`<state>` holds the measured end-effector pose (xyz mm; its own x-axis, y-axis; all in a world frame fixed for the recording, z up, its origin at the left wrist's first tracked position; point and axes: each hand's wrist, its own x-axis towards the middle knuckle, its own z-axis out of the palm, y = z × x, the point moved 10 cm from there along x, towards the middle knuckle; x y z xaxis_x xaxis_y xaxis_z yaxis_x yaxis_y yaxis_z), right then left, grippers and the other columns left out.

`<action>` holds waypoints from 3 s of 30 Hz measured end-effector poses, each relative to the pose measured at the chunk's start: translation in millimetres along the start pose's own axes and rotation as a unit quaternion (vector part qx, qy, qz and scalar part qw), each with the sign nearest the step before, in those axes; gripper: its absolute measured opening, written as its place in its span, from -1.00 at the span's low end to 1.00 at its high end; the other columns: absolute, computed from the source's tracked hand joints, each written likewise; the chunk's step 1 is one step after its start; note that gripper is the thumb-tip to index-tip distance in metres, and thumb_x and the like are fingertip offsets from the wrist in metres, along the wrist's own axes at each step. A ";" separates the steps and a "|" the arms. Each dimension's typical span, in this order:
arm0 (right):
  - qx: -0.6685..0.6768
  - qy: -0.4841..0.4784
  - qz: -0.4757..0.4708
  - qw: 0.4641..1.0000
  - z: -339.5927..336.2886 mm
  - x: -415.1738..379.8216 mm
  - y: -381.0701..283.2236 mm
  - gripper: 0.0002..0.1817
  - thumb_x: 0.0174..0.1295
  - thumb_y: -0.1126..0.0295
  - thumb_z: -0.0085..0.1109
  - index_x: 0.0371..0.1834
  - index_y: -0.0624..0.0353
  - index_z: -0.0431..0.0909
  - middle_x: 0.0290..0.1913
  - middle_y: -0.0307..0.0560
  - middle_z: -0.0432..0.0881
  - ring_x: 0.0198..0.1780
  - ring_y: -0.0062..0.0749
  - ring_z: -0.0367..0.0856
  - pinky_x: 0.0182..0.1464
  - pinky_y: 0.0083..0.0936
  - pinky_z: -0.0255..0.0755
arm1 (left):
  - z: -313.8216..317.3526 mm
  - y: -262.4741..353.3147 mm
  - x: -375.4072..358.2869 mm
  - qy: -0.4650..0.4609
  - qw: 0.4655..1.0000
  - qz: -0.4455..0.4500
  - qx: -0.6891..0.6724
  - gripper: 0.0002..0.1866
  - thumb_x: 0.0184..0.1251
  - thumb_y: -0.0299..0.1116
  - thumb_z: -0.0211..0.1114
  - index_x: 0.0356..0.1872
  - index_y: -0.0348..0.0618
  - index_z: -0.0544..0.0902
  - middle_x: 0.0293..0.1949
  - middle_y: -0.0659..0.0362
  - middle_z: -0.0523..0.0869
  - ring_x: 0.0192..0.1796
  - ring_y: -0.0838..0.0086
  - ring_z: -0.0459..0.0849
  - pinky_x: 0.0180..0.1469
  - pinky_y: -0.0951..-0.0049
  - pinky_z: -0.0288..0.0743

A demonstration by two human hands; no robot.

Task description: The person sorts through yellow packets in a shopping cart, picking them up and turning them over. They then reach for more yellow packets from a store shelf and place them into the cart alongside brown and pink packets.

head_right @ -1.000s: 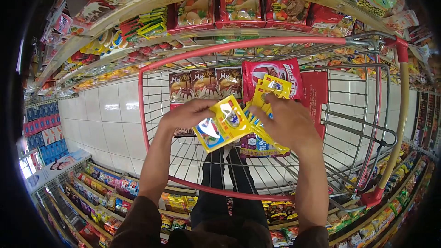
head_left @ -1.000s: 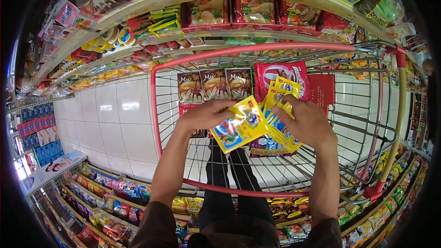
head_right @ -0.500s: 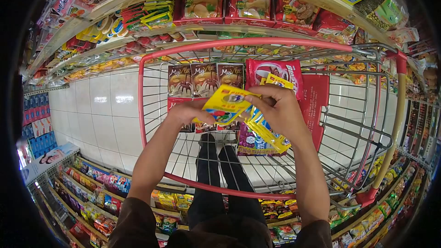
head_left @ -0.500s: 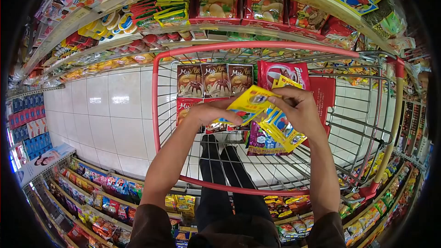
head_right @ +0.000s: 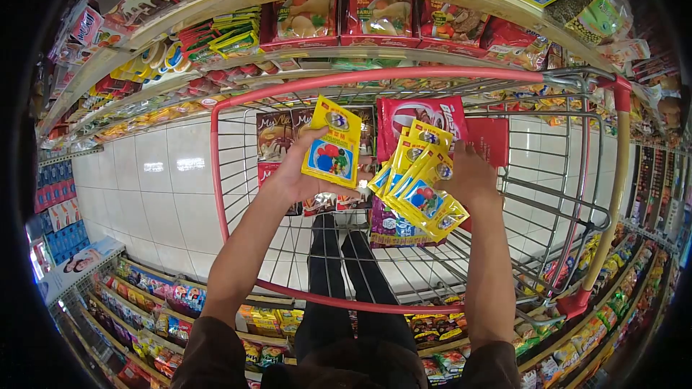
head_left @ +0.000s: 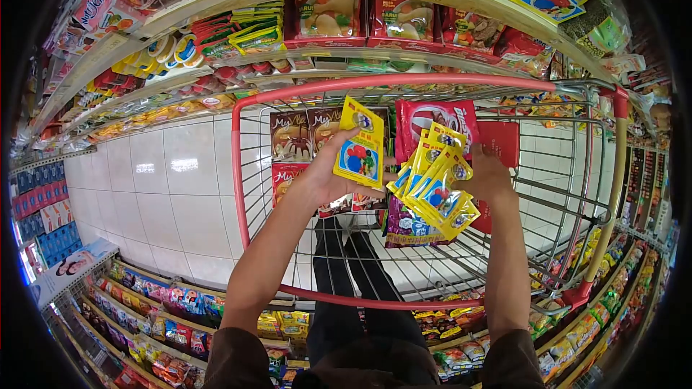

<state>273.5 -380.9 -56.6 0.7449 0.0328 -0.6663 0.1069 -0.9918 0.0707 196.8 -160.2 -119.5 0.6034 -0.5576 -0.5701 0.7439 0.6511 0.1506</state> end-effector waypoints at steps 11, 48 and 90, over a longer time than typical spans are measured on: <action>0.041 0.000 0.014 0.999 26.5 21.8 22.3 -0.32 -0.12 0.25 0.45 0.12 0.18 0.41 -0.02 0.15 0.63 0.07 0.00 0.60 0.09 -0.17 0.48 | -34.2 2.4 -7.2 0.110 0.667 -0.043 0.736 0.17 0.07 0.28 0.29 0.46 -0.34 -0.09 0.15 -0.29 0.51 0.15 -0.01 0.58 0.16 0.25 0.47; 0.588 -0.083 -0.156 0.790 -5.8 -31.4 -93.7 -0.94 0.19 0.54 0.24 -0.35 0.28 0.57 -0.54 -0.24 0.59 -0.59 -0.68 0.48 -0.56 -0.70 0.22 | -4.3 10.5 1.0 0.107 0.974 0.152 0.128 -0.30 0.13 -0.41 0.49 0.24 -0.26 0.29 0.05 0.08 0.64 0.07 0.41 0.66 0.08 0.36 0.58; 0.256 0.081 -0.077 0.960 -27.8 -21.5 -23.2 -0.60 0.24 0.10 0.18 -0.03 0.19 0.58 -0.24 0.03 0.69 -0.10 -0.07 0.66 -0.01 -0.22 0.48 | 27.1 44.9 -4.7 0.164 0.721 0.262 0.621 -0.66 0.16 -0.37 0.42 -0.05 -0.27 0.62 -0.21 -0.01 0.75 -0.18 0.26 0.75 -0.09 0.28 0.59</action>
<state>273.4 -355.1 -23.3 0.8437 0.1618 -0.5118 -0.0825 -0.9030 -0.4216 235.2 -142.2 -88.2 0.9459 -0.1191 -0.3017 0.2448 -0.3480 0.9050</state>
